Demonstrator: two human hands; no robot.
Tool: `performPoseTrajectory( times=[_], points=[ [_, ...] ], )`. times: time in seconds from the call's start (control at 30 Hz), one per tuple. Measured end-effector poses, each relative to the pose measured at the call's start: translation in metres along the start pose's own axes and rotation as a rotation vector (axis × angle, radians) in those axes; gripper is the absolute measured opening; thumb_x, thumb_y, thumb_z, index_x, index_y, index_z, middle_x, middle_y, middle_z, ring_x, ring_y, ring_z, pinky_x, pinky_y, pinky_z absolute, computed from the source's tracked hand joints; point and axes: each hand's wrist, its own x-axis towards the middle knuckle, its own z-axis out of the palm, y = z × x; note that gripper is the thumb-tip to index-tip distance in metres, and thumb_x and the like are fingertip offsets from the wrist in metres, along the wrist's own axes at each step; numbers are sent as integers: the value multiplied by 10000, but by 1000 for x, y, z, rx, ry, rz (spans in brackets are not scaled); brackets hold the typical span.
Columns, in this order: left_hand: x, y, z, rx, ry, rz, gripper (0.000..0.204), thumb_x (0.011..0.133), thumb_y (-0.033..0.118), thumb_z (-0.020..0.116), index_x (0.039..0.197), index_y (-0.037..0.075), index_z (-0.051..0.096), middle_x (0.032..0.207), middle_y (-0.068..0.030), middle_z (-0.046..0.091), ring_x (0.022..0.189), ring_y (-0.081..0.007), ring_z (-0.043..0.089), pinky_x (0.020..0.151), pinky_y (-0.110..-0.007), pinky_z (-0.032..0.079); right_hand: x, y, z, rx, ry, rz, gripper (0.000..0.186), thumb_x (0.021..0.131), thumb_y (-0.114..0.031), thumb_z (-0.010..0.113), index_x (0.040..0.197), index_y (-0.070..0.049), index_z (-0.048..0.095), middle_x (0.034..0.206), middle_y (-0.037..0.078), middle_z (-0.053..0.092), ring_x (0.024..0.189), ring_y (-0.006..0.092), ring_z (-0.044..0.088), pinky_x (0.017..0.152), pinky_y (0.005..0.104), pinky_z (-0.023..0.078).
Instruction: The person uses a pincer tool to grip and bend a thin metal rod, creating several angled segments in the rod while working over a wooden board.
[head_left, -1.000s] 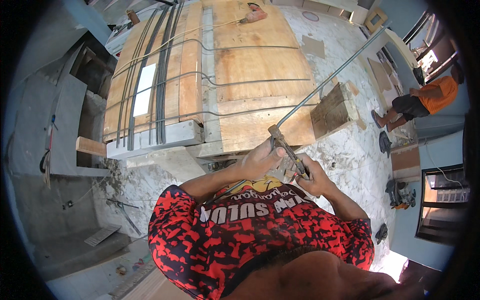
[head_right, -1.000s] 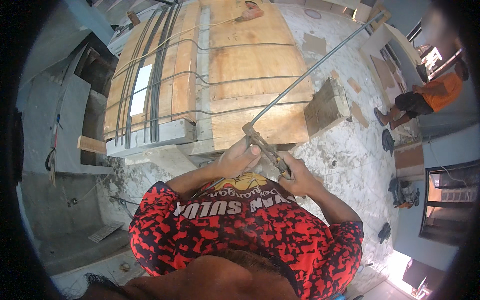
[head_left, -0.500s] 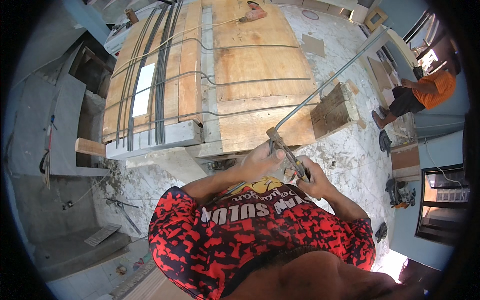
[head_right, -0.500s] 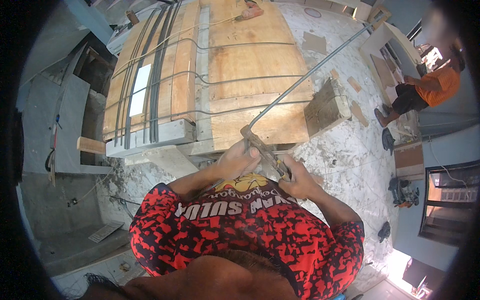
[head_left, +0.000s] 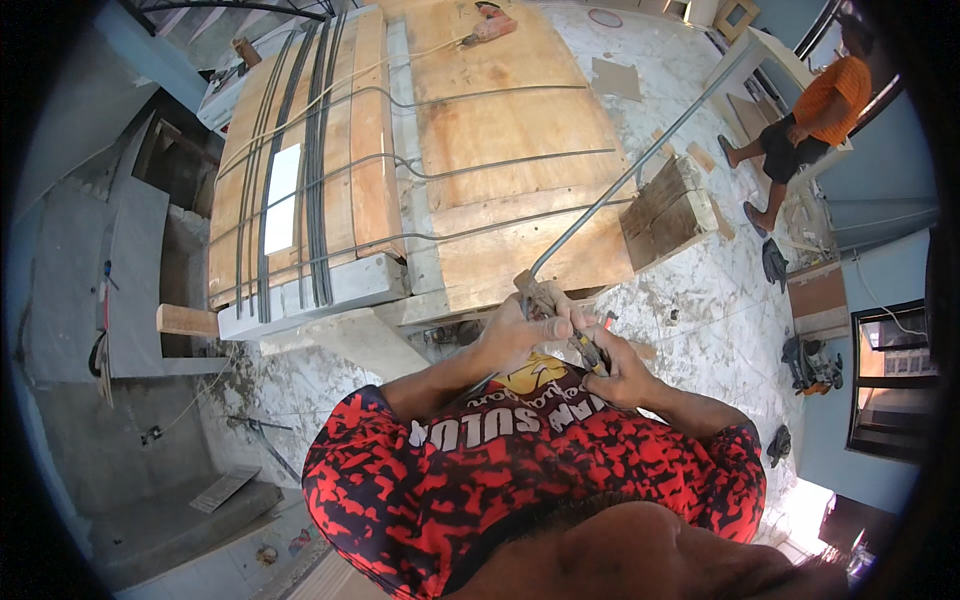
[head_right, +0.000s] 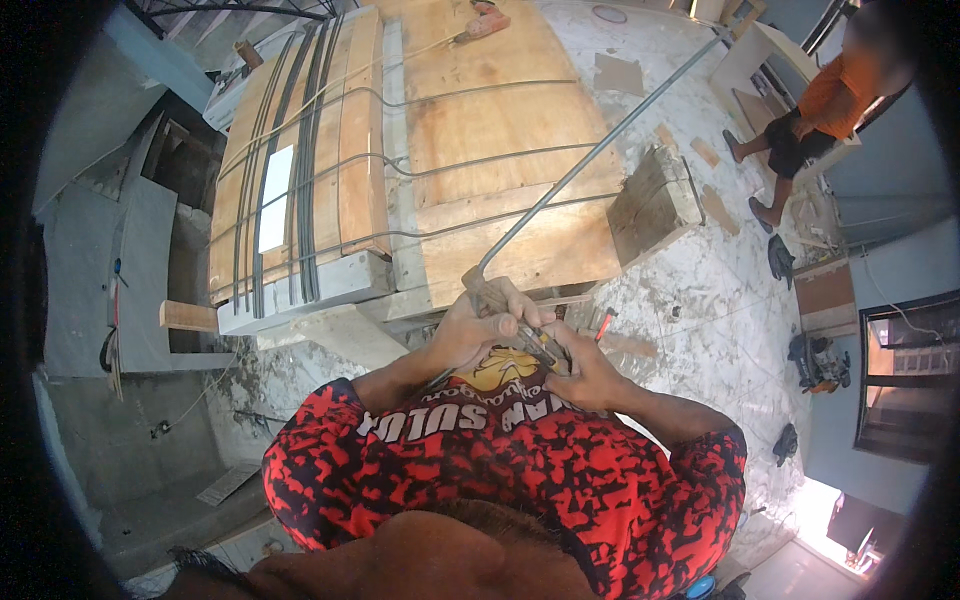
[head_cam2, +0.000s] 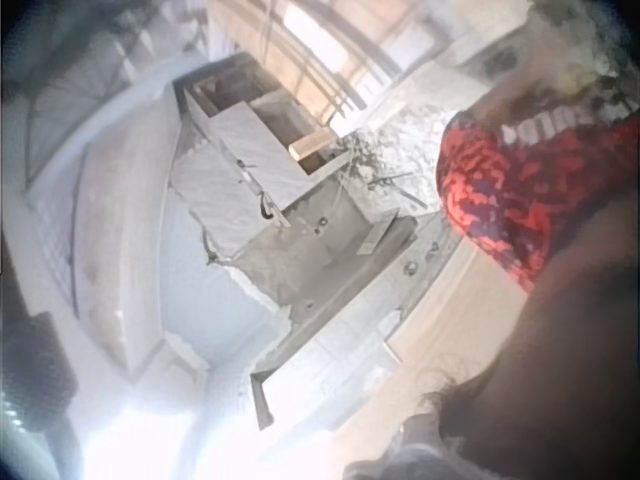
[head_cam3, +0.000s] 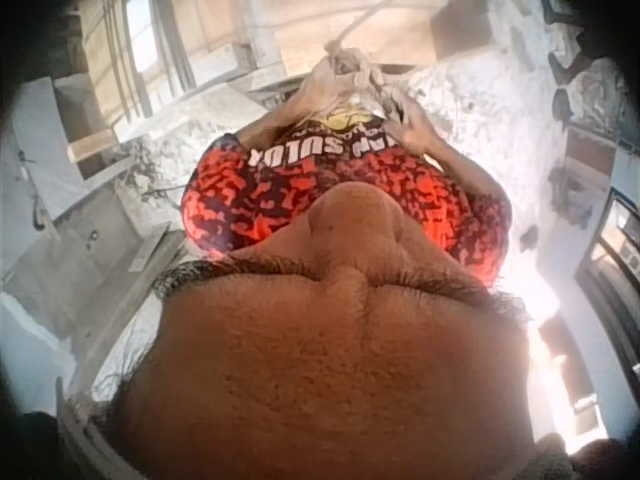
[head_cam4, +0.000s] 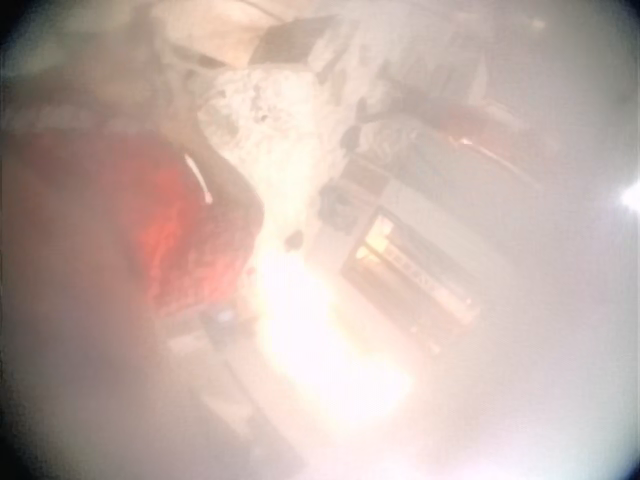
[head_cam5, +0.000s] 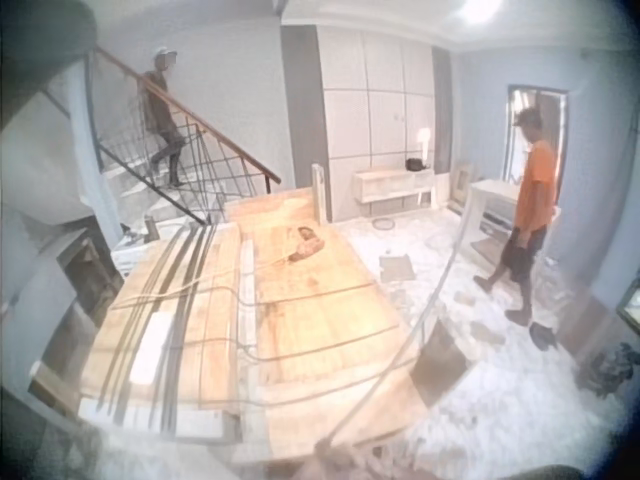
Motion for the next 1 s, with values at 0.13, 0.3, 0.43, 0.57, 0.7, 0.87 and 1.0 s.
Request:
performPoseTrajectory(
  times=[0.13, 0.3, 0.43, 0.57, 0.7, 0.87, 1.0],
  points=[
    [13, 19, -5, 76, 1, -54, 237, 817, 186, 722, 855, 32, 545, 878, -103, 618, 926, -239, 619, 866, -391, 478, 10, 8, 1, 51, 21, -10, 730, 724, -1, 561, 1401, 29, 288, 1265, 144, 490, 1181, 197, 457, 1008, 303, 334],
    [26, 29, -9, 80, 63, -46, 218, 814, 163, 714, 822, 20, 550, 759, -104, 616, 755, -218, 628, 705, -356, 506, 24, 12, 17, 307, 85, -20, 786, 728, 51, 526, 1442, 41, 196, 1339, 113, 404, 1239, 188, 391, 1038, 284, 284],
    [34, 35, -19, 83, 112, -27, 212, 812, 165, 710, 821, 16, 559, 741, -110, 631, 678, -190, 628, 606, -308, 509, 41, 4, 32, 367, 123, -53, 853, 709, 72, 520, 1470, 14, 140, 1328, 56, 389, 1195, 145, 406, 997, 249, 302],
    [37, 34, -29, 136, 122, 31, 191, 834, 161, 687, 835, 17, 562, 768, -124, 640, 733, -197, 643, 694, -329, 525, 53, 5, 23, 308, 135, -118, 746, 708, 64, 518, 1406, 62, 254, 1307, 76, 429, 1202, 152, 417, 977, 242, 321],
    [45, 25, -36, 105, 89, 26, 331, 883, 260, 653, 1051, 14, 509, 938, -166, 654, 908, -228, 648, 831, -380, 519, 52, 21, 3, -32, 140, -52, 612, 721, 22, 540, 1316, 19, 397, 1058, 60, 529, 980, 146, 500, 860, 265, 394],
    [44, 10, -24, 1, 150, 131, 386, 889, 317, 638, 1107, 39, 481, 953, -144, 640, 928, -223, 633, 827, -357, 514, 37, 2, 0, -103, 160, -10, 575, 747, -78, 607, 1290, -17, 429, 1051, 169, 588, 982, 243, 574, 871, 349, 437],
    [42, -5, -31, 241, 357, 306, 413, 910, 485, 537, 990, 81, 502, 755, -52, 574, 665, -169, 578, 625, -293, 481, 32, 19, -12, -200, 201, -45, 553, 777, -109, 615, 1287, -11, 424, 981, 177, 587, 906, 280, 592, 822, 369, 452]
  ],
)
